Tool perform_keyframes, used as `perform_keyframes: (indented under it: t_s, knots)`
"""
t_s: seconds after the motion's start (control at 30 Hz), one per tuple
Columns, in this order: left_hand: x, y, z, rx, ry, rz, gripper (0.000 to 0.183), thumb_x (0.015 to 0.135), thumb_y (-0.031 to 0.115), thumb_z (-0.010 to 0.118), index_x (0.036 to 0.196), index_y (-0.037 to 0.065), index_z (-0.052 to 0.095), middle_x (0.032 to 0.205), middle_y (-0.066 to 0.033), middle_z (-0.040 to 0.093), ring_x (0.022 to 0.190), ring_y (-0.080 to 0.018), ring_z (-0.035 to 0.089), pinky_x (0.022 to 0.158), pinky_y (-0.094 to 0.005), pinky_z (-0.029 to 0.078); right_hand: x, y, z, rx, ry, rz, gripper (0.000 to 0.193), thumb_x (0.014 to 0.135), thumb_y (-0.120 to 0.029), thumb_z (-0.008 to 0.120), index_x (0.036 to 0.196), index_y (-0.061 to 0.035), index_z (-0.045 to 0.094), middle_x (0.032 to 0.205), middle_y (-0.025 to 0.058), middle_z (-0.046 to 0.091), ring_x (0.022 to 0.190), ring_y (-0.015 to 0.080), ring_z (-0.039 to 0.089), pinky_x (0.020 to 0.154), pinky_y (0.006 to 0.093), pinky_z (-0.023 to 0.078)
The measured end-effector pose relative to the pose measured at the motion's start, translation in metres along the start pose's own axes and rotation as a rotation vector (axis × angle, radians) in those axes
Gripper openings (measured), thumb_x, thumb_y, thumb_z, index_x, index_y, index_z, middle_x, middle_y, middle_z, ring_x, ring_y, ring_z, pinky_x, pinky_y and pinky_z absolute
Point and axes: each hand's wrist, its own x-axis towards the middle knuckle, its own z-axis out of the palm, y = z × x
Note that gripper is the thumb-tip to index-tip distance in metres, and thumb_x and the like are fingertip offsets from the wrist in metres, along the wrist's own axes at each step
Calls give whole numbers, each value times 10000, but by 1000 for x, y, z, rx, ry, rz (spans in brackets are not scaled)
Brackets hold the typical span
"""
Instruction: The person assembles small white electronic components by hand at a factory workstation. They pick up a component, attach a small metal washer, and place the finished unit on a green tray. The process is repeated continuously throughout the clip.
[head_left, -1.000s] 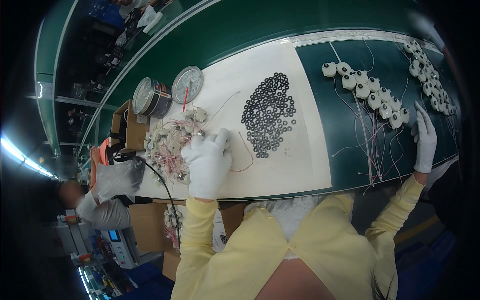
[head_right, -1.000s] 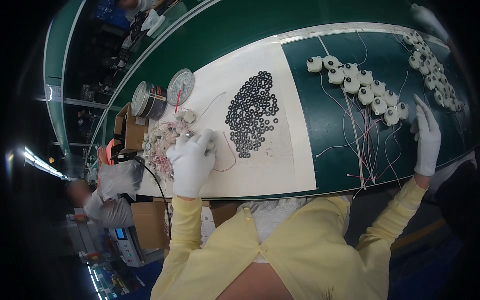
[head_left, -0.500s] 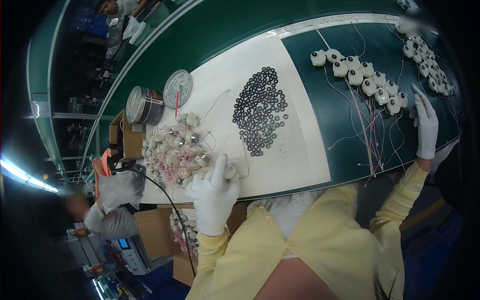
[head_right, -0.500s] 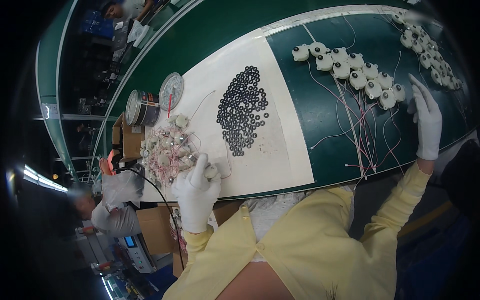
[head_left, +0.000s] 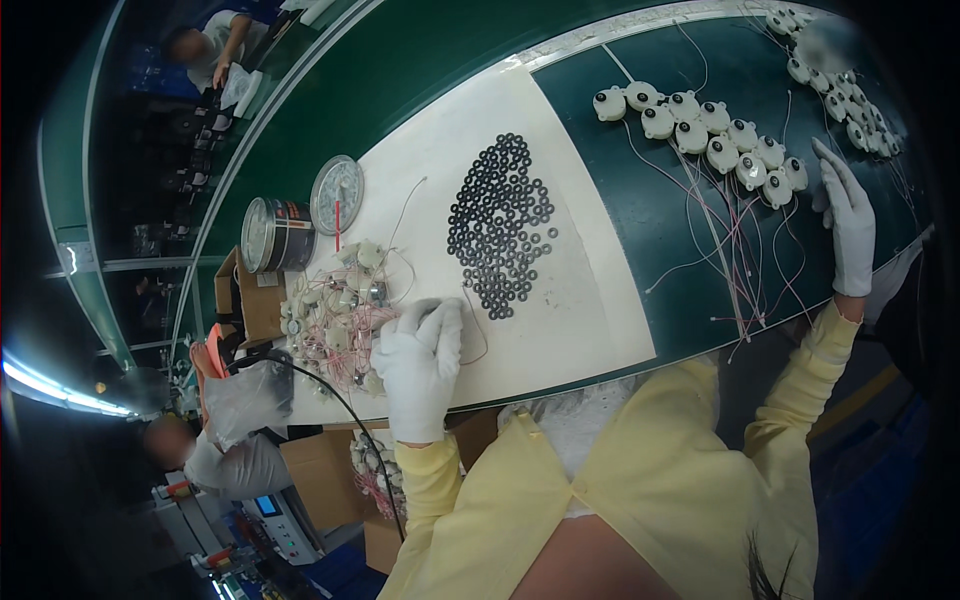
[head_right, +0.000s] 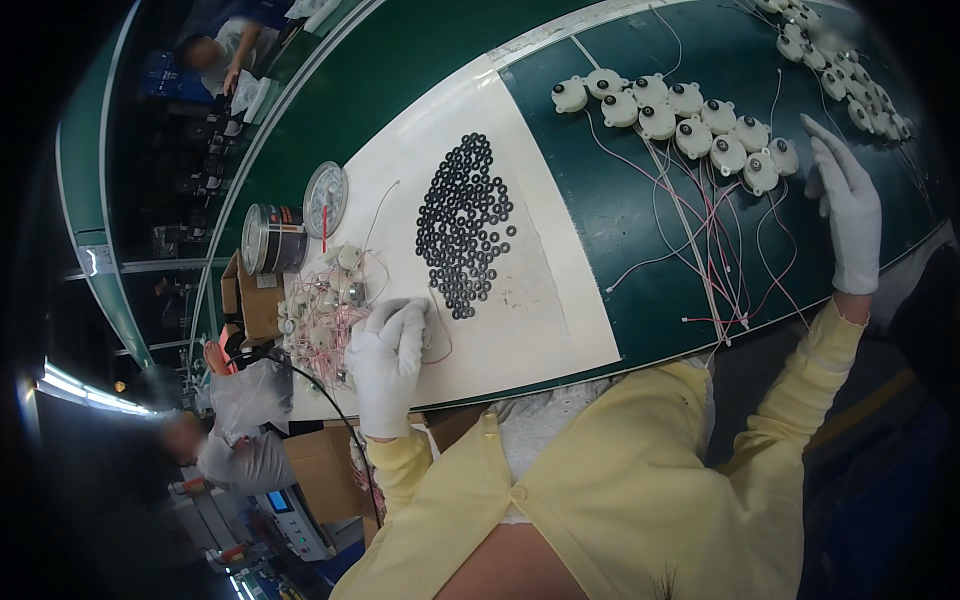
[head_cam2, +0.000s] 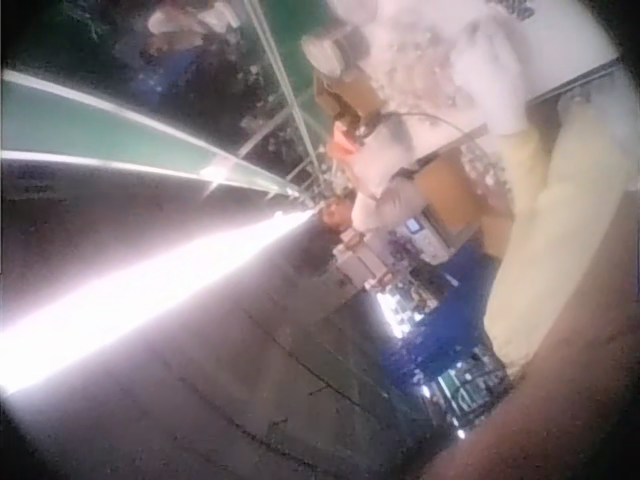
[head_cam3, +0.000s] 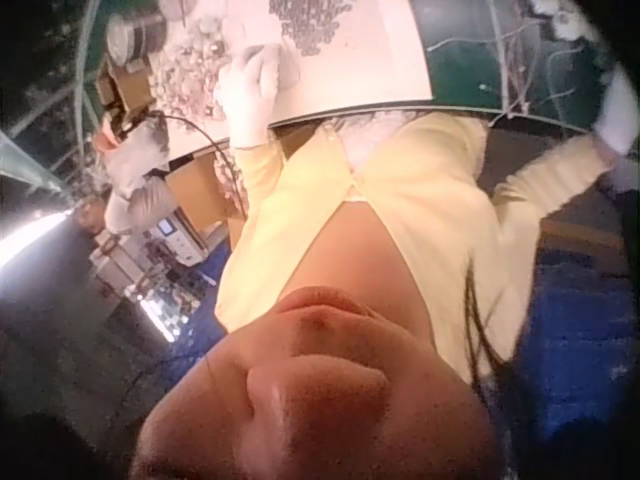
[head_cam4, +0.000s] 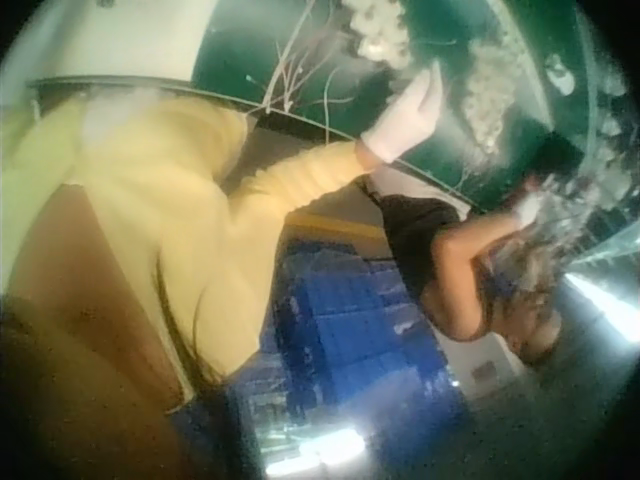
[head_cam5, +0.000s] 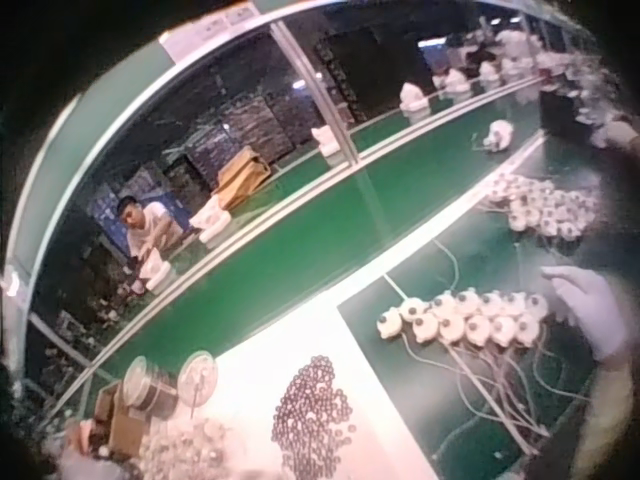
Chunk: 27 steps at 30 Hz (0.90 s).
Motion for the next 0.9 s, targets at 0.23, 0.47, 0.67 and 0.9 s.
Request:
perform_keyframes:
  t_s: [0.23, 0.47, 0.67, 0.9]
  knots:
    - [-3, 3, -19, 90, 186, -70, 353, 1007, 141, 682, 1357, 96, 693, 1380, -249, 632, 1149, -413, 661, 974, -474, 524, 2, 5, -1, 1, 19, -25, 384, 1095, -246, 566, 1445, -145, 687, 774, -59, 555, 656, -1, 439, 568, 182, 321]
    - [-20, 24, -41, -118, 112, -104, 436, 933, 86, 747, 1365, 73, 685, 1182, -186, 733, 973, -346, 720, 839, -422, 569, 2, 6, -2, -26, 18, -28, 400, 1099, -257, 552, 1463, -142, 672, 785, -56, 558, 670, 0, 446, 575, 181, 329]
    - [-14, 23, -3, 123, 6, -7, 467, 849, 238, 849, 1277, 132, 698, 913, -27, 713, 718, -242, 673, 623, -412, 518, 3, 6, -2, -26, 32, -40, 401, 1102, -269, 547, 1461, -140, 673, 781, -54, 551, 662, 6, 436, 576, 186, 332]
    - [-6, 10, 21, -246, 70, -186, 447, 882, 221, 852, 1275, 87, 687, 888, -26, 703, 743, -166, 652, 678, -344, 527, 4, 9, -2, -17, 44, -47, 395, 1101, -267, 555, 1459, -154, 677, 773, -53, 534, 653, 7, 428, 575, 188, 327]
